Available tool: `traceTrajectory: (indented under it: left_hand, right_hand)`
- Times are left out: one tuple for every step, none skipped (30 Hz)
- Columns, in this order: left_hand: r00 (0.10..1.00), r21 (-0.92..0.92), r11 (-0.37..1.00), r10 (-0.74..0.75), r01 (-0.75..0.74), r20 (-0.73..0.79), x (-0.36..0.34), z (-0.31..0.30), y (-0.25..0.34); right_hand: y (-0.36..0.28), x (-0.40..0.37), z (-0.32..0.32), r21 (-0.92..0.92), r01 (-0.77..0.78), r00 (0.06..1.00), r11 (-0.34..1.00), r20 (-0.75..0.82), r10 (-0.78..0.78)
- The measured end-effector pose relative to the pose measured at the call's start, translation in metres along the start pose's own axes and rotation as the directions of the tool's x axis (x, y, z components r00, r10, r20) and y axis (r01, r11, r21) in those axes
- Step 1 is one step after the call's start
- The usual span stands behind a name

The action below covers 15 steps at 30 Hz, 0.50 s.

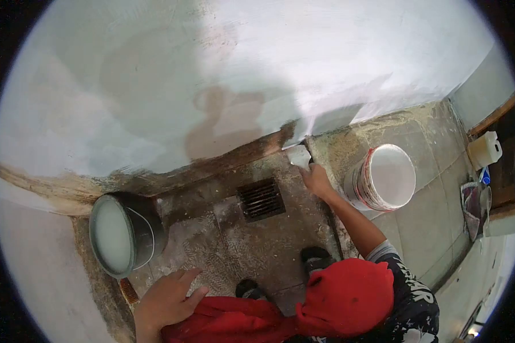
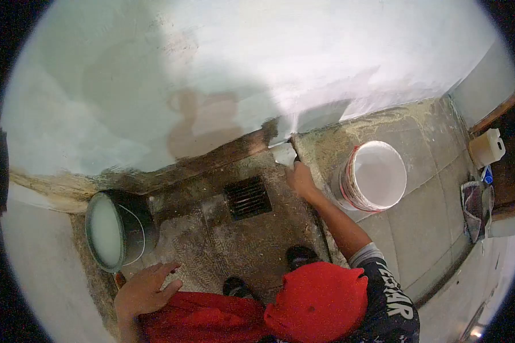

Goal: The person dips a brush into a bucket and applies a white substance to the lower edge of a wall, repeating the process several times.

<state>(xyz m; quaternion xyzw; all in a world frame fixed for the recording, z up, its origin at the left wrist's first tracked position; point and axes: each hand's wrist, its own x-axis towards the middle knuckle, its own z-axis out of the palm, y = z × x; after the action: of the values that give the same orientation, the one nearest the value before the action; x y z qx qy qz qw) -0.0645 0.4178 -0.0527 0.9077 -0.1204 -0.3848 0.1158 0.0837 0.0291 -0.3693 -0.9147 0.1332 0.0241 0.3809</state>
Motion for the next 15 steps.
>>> traceTrajectory:
  left_hand:
    - [0.999, -0.012, 1.000, -0.026, 0.027, 0.040, 0.000, 0.000, 0.000]
    - [0.999, -0.012, 1.000, -0.029, 0.029, 0.038, -0.001, -0.001, 0.000]
    - [0.999, -0.010, 0.999, -0.032, 0.033, 0.037, -0.002, -0.001, 0.001]
    - [0.999, -0.008, 0.999, -0.036, 0.037, 0.037, -0.002, -0.002, 0.001]
    - [0.999, -0.006, 0.999, -0.039, 0.039, 0.035, -0.002, -0.002, 0.000]
    - [0.998, -0.015, 0.999, -0.043, 0.044, 0.052, -0.002, -0.001, -0.002]
    - [0.996, -0.024, 0.999, -0.047, 0.049, 0.070, -0.002, 0.000, -0.003]
    - [0.996, -0.026, 0.999, -0.046, 0.048, 0.071, -0.002, -0.001, -0.003]
    - [0.997, -0.028, 0.998, -0.053, 0.055, 0.063, -0.003, -0.002, -0.002]
    - [0.997, -0.028, 0.998, -0.060, 0.061, 0.057, -0.003, -0.002, -0.001]
    - [0.997, -0.030, 0.998, -0.056, 0.058, 0.060, -0.003, -0.002, -0.001]
    - [0.998, -0.038, 0.999, -0.035, 0.037, 0.050, -0.002, -0.001, -0.002]
    - [0.999, -0.046, 0.999, -0.015, 0.016, 0.038, 0.000, -0.001, -0.003]
    - [0.999, -0.046, 0.999, -0.013, 0.015, 0.038, 0.000, 0.000, -0.003]
    - [0.999, -0.031, 0.999, -0.014, 0.015, 0.039, 0.001, 0.001, -0.003]
  right_hand:
    - [-0.001, 0.006, -0.001, 0.004, 0.009, 1.000, 1.000, -0.018, -0.009]
    - [-0.002, 0.011, 0.000, 0.009, 0.019, 0.999, 1.000, -0.035, -0.018]
    - [-0.005, 0.010, -0.003, 0.011, 0.021, 0.999, 1.000, -0.035, -0.020]
    - [-0.013, 0.007, -0.009, 0.027, 0.068, 0.993, 0.997, -0.101, -0.065]
    - [-0.021, 0.004, -0.016, 0.039, 0.115, 0.980, 0.993, -0.168, -0.107]
    - [-0.027, -0.005, -0.020, 0.041, 0.115, 0.980, 0.993, -0.167, -0.106]
    - [-0.032, -0.018, -0.023, 0.081, 0.112, 0.975, 0.990, -0.200, -0.094]
    - [-0.034, -0.026, -0.024, 0.120, 0.112, 0.969, 0.986, -0.233, -0.082]
    - [-0.029, -0.026, -0.022, 0.115, 0.112, 0.969, 0.987, -0.232, -0.083]
    - [-0.020, -0.026, -0.019, 0.085, 0.070, 0.985, 0.994, -0.166, -0.055]
    - [-0.013, -0.026, -0.017, 0.054, 0.027, 0.995, 0.998, -0.100, -0.021]
    - [-0.008, -0.025, -0.016, 0.052, 0.024, 0.995, 0.998, -0.101, -0.018]
    - [-0.004, -0.024, -0.015, 0.029, 0.043, 0.992, 0.999, -0.118, -0.040]
    - [-0.001, -0.022, -0.014, 0.006, 0.063, 0.989, 0.998, -0.134, -0.062]
    - [0.001, -0.018, -0.013, 0.007, 0.063, 0.989, 0.998, -0.134, -0.062]
